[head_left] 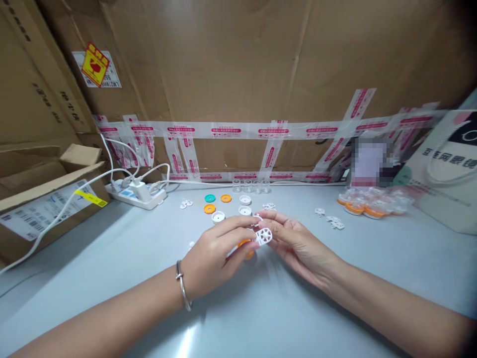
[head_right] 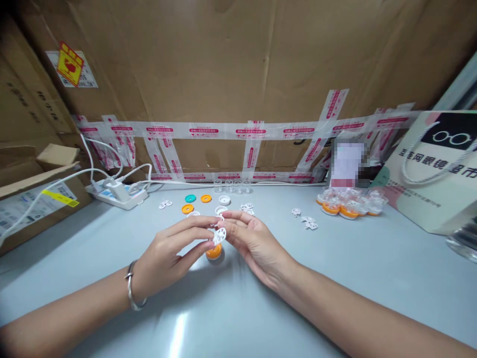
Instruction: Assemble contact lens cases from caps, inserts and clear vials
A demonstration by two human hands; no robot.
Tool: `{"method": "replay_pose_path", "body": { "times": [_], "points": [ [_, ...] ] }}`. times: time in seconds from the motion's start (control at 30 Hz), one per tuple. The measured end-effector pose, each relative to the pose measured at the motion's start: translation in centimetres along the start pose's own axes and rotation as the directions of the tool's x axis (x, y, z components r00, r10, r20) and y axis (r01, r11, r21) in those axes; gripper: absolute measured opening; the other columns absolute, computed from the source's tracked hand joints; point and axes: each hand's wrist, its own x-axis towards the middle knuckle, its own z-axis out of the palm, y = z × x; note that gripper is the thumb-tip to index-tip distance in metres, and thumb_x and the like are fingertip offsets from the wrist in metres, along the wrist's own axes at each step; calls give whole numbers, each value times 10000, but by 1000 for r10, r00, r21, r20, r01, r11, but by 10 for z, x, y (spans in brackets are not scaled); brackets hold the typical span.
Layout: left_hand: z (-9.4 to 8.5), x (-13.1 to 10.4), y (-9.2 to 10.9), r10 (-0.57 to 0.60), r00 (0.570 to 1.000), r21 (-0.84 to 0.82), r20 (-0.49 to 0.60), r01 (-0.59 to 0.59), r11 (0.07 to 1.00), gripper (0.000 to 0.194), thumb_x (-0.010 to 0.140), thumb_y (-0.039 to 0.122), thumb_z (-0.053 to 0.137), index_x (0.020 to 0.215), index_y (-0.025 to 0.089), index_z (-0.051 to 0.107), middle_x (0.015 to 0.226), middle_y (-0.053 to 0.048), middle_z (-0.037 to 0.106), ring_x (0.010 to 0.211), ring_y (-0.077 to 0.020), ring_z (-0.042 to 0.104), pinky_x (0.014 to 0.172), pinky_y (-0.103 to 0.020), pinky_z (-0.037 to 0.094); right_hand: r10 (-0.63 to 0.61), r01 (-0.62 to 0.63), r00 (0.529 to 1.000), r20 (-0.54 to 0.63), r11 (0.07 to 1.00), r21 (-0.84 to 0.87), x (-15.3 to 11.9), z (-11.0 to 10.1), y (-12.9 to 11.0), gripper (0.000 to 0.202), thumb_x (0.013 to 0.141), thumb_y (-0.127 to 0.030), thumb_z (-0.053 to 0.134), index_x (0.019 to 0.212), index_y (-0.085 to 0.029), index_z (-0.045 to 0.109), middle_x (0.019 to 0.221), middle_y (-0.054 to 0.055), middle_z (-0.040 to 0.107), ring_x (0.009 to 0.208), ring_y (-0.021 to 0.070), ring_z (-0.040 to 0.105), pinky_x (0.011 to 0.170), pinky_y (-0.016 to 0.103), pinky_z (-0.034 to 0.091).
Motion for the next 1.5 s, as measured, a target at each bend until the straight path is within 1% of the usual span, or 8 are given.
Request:
{"method": "replay_pose_path", "body": {
  "times": [0.13,0.3,0.43,0.53,0.67,0.8,1.1,1.5],
  "points": [
    [5,-2,-1,69,996,97,-52,-64,993,157,831,89,518,961,152,578,1095,-103,614,1028,-156,572,880,-289,492,27,-30,999,17,983,180,0,3,10,169,622,-177,755,773,-158,680,710,-15,662,657,57,578,661,156,459],
    [5,0,0,61,998,62,-30,-59,996,154,831,83,520,957,149,578,1082,-96,619,1019,-142,575,895,-272,484,20,-40,994,111,982,184,1,2,11,127,657,-191,733,774,-168,689,719,-9,653,706,78,574,706,182,455],
    [2,0,2,43,999,30,-27,-42,999,148,820,77,534,946,141,580,1099,-98,592,1033,-149,558,896,-272,474,-32,21,995,97,993,119,2,1,8,97,689,-208,714,773,-182,673,747,-12,650,715,83,571,699,197,443],
    [-3,1,3,18,993,84,-116,-9,996,130,810,80,548,912,147,593,1126,-99,540,928,-134,572,844,-281,483,-105,105,992,68,995,2,1,-1,4,108,701,-239,706,795,-198,671,785,-11,662,750,91,572,730,215,437],
    [-8,4,0,-19,980,167,-200,53,984,103,802,101,567,878,155,610,994,-79,553,878,-141,553,793,-293,478,-205,208,978,33,966,-152,-2,-1,-1,147,644,-221,747,776,-218,682,804,-15,691,764,106,603,776,248,447],
    [-9,5,0,11,985,241,-169,31,970,91,805,122,567,875,161,611,930,-68,558,866,-155,541,765,-312,472,-262,267,964,52,937,-225,-5,2,0,160,625,-217,752,773,-245,697,756,-18,705,760,133,631,754,276,478],
    [-8,5,6,52,994,445,-92,-6,896,89,822,145,538,809,171,623,915,-60,588,820,-171,538,719,-332,429,-256,249,967,2,937,-245,-5,3,3,161,593,-224,768,740,-245,705,708,-29,699,685,111,619,691,249,495],
    [-6,3,6,177,984,690,36,-153,708,112,835,130,513,760,148,594,862,-49,608,863,-179,551,768,-343,374,-224,188,973,-59,912,-366,-11,12,6,171,667,-284,711,817,-204,689,818,23,705,766,151,637,753,297,503]
  ]
}}
